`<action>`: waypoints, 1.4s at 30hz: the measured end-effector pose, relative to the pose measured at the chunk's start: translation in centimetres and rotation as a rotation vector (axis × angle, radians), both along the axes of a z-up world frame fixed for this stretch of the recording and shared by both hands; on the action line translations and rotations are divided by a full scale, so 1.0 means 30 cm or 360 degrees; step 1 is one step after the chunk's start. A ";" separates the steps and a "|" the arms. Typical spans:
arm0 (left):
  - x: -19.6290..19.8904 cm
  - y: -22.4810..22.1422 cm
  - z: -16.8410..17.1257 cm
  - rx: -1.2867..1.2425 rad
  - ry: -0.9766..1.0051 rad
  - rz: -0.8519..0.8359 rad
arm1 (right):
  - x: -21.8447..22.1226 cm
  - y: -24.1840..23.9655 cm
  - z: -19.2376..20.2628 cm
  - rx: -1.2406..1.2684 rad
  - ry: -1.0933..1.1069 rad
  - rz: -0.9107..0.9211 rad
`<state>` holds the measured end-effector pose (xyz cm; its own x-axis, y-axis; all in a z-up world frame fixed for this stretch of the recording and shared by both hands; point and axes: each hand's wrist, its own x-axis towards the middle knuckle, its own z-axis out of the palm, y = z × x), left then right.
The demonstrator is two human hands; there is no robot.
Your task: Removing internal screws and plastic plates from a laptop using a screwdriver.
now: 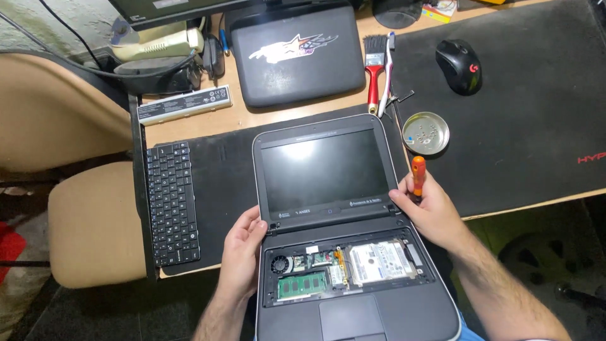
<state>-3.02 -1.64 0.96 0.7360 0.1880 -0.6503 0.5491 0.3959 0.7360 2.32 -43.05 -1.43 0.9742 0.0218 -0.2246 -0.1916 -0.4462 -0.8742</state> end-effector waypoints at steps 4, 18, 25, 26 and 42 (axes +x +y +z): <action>-0.041 0.031 0.001 -0.0009 -0.0218 -0.0244 | -0.043 -0.002 0.054 -0.0075 0.0143 0.0009; -0.114 0.067 0.020 0.1031 -0.0052 -0.0981 | -0.083 -0.023 0.117 -0.0434 0.0549 0.0340; -0.110 0.029 0.075 0.1265 0.0075 -0.1133 | -0.048 0.019 0.224 -0.0689 0.0809 0.0506; -0.107 0.028 0.079 0.1260 0.0111 -0.1136 | -0.047 0.014 0.214 -0.0759 0.0769 0.0575; -0.025 0.021 0.124 0.1442 0.0226 -0.1495 | -0.026 0.000 0.164 -0.1116 0.0566 0.0753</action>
